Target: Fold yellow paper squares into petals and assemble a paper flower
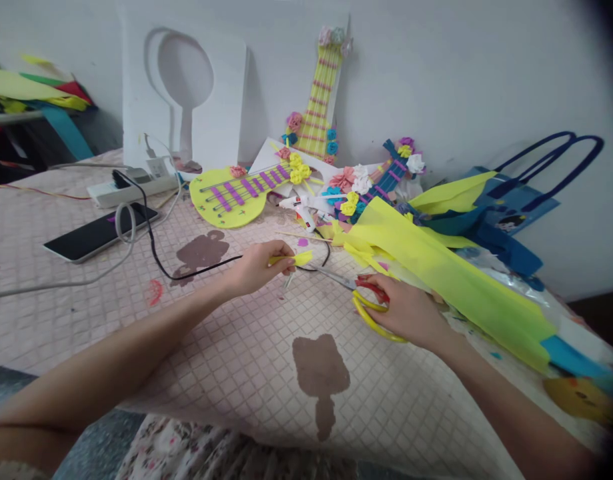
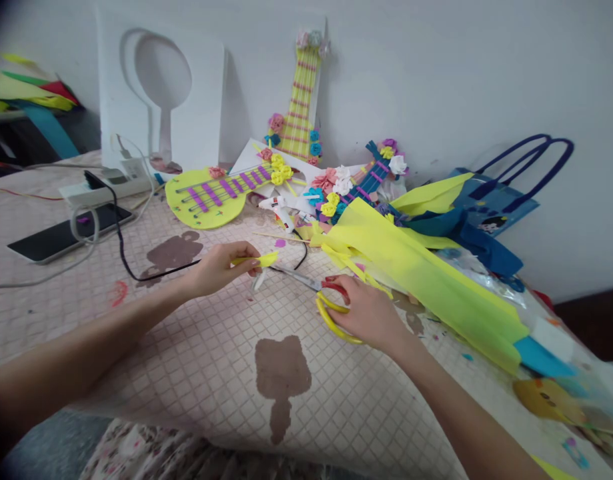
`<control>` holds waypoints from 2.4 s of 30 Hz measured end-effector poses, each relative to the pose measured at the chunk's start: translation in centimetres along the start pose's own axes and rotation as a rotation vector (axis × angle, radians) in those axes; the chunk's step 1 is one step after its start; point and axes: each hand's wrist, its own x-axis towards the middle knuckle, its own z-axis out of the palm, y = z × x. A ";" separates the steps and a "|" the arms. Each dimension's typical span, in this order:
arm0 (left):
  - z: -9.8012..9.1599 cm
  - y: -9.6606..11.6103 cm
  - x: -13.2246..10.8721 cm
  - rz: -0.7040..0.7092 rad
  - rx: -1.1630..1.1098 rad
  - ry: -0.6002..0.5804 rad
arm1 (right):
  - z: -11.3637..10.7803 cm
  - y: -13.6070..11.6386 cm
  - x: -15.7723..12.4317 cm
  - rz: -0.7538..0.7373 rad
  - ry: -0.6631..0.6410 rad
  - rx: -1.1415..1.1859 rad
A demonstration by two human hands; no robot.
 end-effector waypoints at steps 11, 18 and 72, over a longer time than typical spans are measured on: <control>0.1 -0.3 0.2 -0.029 -0.080 0.005 | 3.4 2.9 -1.1 0.031 0.060 0.031; 0.3 -0.2 0.1 -0.036 -0.241 0.008 | 4.2 -6.9 3.2 0.006 -0.067 1.080; 3.0 -0.9 -0.8 -0.391 -0.554 0.178 | 7.6 -10.1 4.5 0.125 0.070 1.308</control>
